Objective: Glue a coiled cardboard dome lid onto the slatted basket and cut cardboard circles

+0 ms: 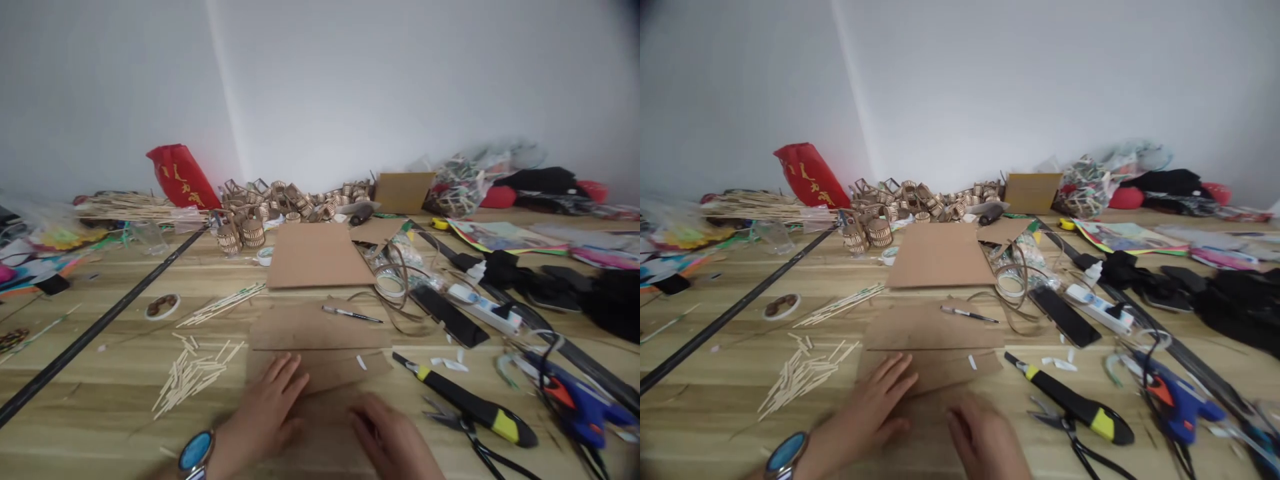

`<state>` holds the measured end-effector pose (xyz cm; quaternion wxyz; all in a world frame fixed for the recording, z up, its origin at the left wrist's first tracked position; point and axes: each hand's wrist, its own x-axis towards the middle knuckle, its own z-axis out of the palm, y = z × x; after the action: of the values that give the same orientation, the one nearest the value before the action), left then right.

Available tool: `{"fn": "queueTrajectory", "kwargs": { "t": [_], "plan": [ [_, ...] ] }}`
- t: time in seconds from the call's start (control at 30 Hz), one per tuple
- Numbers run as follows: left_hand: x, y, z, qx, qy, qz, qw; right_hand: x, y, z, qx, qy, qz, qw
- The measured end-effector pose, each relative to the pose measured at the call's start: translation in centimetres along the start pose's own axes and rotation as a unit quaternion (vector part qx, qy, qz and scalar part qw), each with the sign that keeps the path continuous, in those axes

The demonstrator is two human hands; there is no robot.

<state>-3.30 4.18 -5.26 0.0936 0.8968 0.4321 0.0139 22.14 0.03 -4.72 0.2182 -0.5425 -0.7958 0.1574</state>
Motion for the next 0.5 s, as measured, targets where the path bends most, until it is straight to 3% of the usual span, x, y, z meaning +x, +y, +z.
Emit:
{"fn": "queueTrajectory", "kwargs": {
  "t": [0.07,0.13,0.2,0.33,0.5],
  "plan": [
    [0.2,0.0,0.8,0.012,0.02,-0.03,0.999,1.8,-0.4,-3.0,-0.08,-0.031,0.006,0.996],
    [0.6,-0.2,1.0,0.023,0.038,-0.04,0.998,4.3,-0.1,-5.5,-0.213,-0.079,0.034,0.973],
    [0.9,-0.6,0.8,0.026,0.041,-0.034,0.998,7.2,0.8,-7.2,-0.254,-0.082,0.053,0.962],
    [1.1,-1.3,0.3,0.015,0.052,-0.018,0.998,11.6,3.4,-7.4,-0.302,-0.096,0.088,0.944],
    [1.1,-1.3,0.3,0.015,0.063,-0.02,0.998,13.2,4.7,-6.5,-0.313,-0.125,0.106,0.936]
  ]
}}
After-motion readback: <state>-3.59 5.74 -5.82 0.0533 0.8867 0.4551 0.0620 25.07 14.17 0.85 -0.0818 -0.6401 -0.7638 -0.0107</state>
